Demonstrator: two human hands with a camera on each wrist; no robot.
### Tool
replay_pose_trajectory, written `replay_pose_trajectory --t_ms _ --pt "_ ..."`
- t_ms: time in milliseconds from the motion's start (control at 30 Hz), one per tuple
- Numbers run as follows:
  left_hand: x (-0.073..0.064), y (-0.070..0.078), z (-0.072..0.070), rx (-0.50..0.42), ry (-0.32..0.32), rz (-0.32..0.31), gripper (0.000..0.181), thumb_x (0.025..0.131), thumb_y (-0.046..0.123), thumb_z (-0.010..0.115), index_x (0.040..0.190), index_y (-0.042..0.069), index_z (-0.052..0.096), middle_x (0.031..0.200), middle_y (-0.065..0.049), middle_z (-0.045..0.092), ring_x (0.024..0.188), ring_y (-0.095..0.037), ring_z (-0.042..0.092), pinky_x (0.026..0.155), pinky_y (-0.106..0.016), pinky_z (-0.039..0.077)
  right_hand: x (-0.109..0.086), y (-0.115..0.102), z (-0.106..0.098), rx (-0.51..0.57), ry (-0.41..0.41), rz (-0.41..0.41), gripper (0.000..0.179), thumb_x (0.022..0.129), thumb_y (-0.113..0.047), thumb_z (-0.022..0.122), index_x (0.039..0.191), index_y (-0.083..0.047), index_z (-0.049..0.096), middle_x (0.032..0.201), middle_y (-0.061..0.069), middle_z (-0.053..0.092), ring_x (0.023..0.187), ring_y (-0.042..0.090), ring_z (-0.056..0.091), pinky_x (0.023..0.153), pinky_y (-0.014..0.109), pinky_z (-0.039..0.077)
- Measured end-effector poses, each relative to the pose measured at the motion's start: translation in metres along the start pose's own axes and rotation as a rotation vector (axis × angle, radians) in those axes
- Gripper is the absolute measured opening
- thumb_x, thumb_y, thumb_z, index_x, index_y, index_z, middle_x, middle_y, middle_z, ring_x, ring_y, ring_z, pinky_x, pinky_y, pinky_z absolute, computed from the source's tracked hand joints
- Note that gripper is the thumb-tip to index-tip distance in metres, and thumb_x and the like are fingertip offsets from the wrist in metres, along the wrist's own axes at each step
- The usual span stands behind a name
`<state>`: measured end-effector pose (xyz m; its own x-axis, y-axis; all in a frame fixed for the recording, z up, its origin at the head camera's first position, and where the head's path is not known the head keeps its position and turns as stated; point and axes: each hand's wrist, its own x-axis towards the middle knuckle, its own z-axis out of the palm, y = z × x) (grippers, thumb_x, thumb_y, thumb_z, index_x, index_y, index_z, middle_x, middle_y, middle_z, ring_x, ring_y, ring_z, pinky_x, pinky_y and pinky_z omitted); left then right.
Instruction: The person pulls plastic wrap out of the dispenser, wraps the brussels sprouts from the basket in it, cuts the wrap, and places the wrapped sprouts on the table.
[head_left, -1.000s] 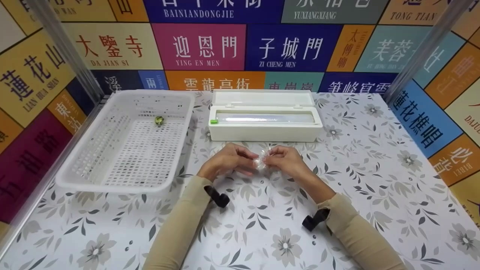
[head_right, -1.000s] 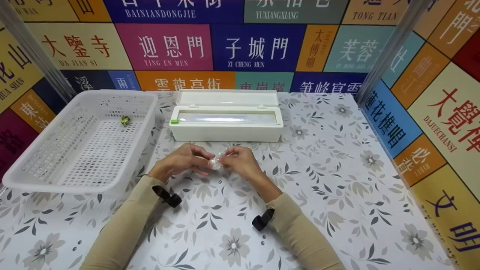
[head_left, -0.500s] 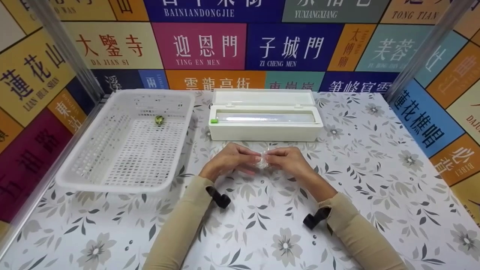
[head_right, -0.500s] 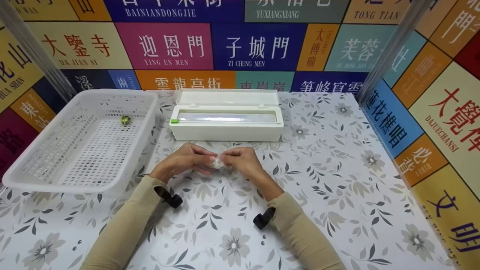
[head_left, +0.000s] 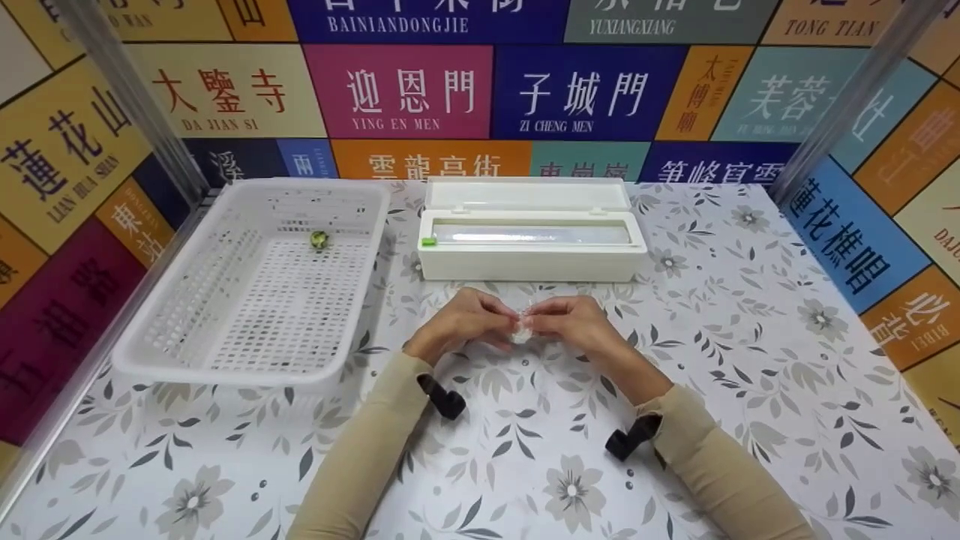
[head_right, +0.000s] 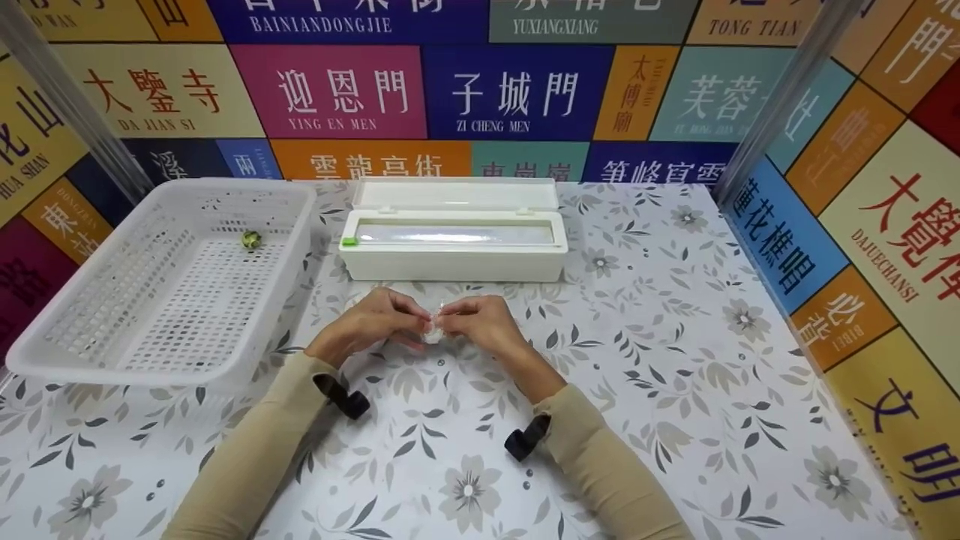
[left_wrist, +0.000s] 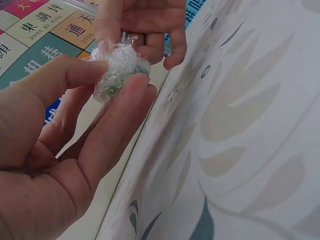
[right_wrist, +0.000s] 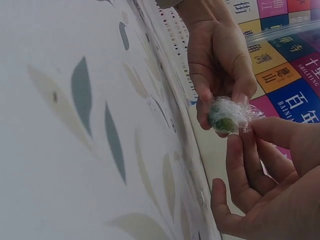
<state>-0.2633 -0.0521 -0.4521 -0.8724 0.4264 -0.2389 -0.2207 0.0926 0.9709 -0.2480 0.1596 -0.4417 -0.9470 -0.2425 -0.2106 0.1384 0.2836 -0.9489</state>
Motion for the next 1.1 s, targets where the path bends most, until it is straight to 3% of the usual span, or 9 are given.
replay_pose_trajectory --t_ms 167,300,433,567,700,867,1100 --pt "0.002 0.0 0.0 0.003 0.004 -0.012 0.017 0.089 -0.001 0.066 0.104 -0.007 0.071 0.091 -0.01 0.073 0.064 -0.019 0.073 0.069 -0.034 0.066 0.0 0.0 0.002 0.033 0.0 -0.028 0.028 0.087 -0.018 0.077 0.11 -0.002 0.074 0.092 -0.004 0.077 0.083 0.011 0.072 0.085 0.032 0.063" --pt "0.002 -0.001 -0.003 -0.011 0.021 -0.042 0.024 0.087 -0.002 0.066 0.111 -0.003 0.068 0.09 -0.01 0.073 0.065 -0.02 0.073 0.068 -0.034 0.066 -0.001 -0.001 -0.002 -0.007 -0.087 -0.075 0.035 0.086 -0.013 0.078 0.119 -0.004 0.072 0.102 0.002 0.078 0.092 0.01 0.071 0.086 0.026 0.061" --pt "0.002 -0.001 -0.005 -0.026 0.033 -0.077 0.033 0.086 -0.002 0.067 0.119 0.0 0.066 0.092 -0.012 0.074 0.065 -0.02 0.073 0.066 -0.032 0.065 -0.002 -0.001 -0.004 -0.147 -0.153 -0.174 0.047 0.081 -0.006 0.081 0.126 -0.006 0.069 0.114 0.014 0.075 0.098 0.016 0.071 0.081 0.019 0.059" --pt "0.003 -0.002 -0.004 -0.009 -0.001 -0.086 0.039 0.085 0.001 0.069 0.124 0.001 0.063 0.101 -0.017 0.076 0.063 -0.019 0.072 0.066 -0.03 0.065 -0.002 -0.001 -0.003 -0.277 -0.143 -0.292 0.042 0.079 -0.003 0.081 0.12 -0.005 0.072 0.113 0.018 0.073 0.096 0.021 0.07 0.075 0.016 0.058" --pt "0.003 -0.003 -0.004 0.017 -0.034 -0.088 0.038 0.086 0.001 0.07 0.123 0.001 0.064 0.097 -0.015 0.076 0.061 -0.019 0.071 0.065 -0.029 0.064 -0.001 0.002 -0.003 -0.33 -0.15 -0.347 0.034 0.079 -0.005 0.082 0.113 -0.005 0.076 0.109 0.016 0.073 0.098 0.023 0.069 0.08 0.02 0.059" --pt "0.001 -0.001 -0.005 0.025 -0.071 -0.076 0.033 0.088 -0.002 0.068 0.121 -0.001 0.066 0.096 -0.013 0.074 0.064 -0.02 0.073 0.069 -0.032 0.065 0.0 0.006 -0.006 -0.351 -0.176 -0.371 0.032 0.082 -0.01 0.082 0.113 -0.006 0.076 0.111 0.014 0.071 0.1 0.026 0.068 0.088 0.03 0.059" --pt "0.0 0.003 -0.01 0.022 -0.087 -0.042 0.03 0.093 0.017 0.071 0.117 0.0 0.07 0.113 -0.017 0.074 0.085 -0.022 0.076 0.082 -0.035 0.064 0.001 0.005 -0.009 -0.318 -0.194 -0.352 0.03 0.086 -0.007 0.076 0.116 -0.004 0.073 0.108 0.018 0.072 0.087 0.015 0.068 0.076 0.019 0.057"
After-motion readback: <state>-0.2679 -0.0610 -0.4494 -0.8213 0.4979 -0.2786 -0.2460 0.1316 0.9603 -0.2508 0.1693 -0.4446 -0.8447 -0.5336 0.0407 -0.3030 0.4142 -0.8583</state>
